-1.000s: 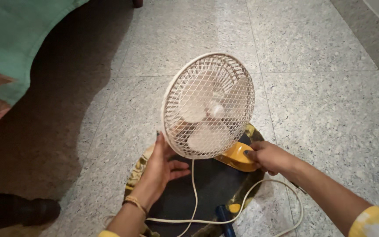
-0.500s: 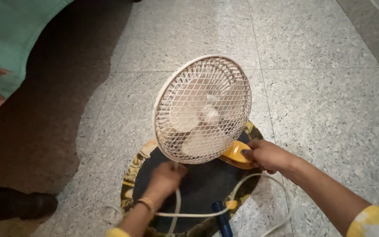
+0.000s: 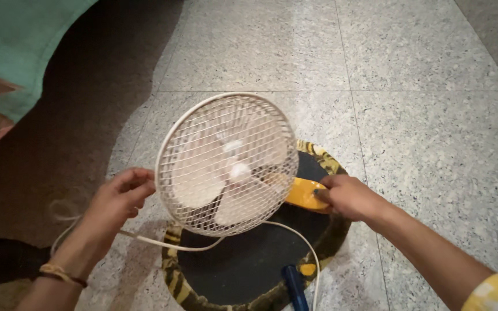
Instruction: The person uses a green screwdriver to loosen and remove screws from the yellow base of a small white electric fan. They repeatedly adjust the fan's position and continue unscrewing the base throughout the clip.
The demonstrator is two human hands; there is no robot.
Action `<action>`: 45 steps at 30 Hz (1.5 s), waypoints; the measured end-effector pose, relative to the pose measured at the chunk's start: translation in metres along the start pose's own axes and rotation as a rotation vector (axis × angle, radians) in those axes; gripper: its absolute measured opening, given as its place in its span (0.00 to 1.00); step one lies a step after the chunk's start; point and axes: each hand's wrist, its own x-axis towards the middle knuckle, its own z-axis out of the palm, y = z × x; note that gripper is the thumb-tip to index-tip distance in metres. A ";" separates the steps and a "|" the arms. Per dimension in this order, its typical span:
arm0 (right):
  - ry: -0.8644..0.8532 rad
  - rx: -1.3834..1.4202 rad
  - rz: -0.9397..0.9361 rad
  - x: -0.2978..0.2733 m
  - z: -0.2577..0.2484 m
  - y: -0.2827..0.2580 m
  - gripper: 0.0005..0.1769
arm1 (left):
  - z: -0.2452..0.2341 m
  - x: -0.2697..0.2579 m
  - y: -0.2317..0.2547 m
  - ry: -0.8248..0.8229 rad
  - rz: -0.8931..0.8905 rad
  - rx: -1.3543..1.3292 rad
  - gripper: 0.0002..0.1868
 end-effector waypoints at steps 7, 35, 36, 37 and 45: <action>-0.010 0.154 -0.066 0.010 0.002 -0.021 0.16 | 0.015 0.005 -0.023 0.009 -0.112 0.051 0.22; 0.448 -0.548 0.006 -0.033 -0.022 0.006 0.17 | 0.132 -0.036 -0.029 -0.063 0.154 0.520 0.23; 0.446 -0.557 0.004 -0.034 -0.020 0.007 0.17 | 0.135 -0.044 -0.032 -0.130 0.160 0.588 0.22; 0.395 -0.551 0.018 -0.035 -0.019 0.007 0.17 | 0.138 -0.047 -0.035 -0.196 0.166 0.655 0.20; 0.341 -0.496 0.067 -0.047 -0.006 0.018 0.18 | 0.172 -0.031 -0.056 -0.347 0.426 0.593 0.14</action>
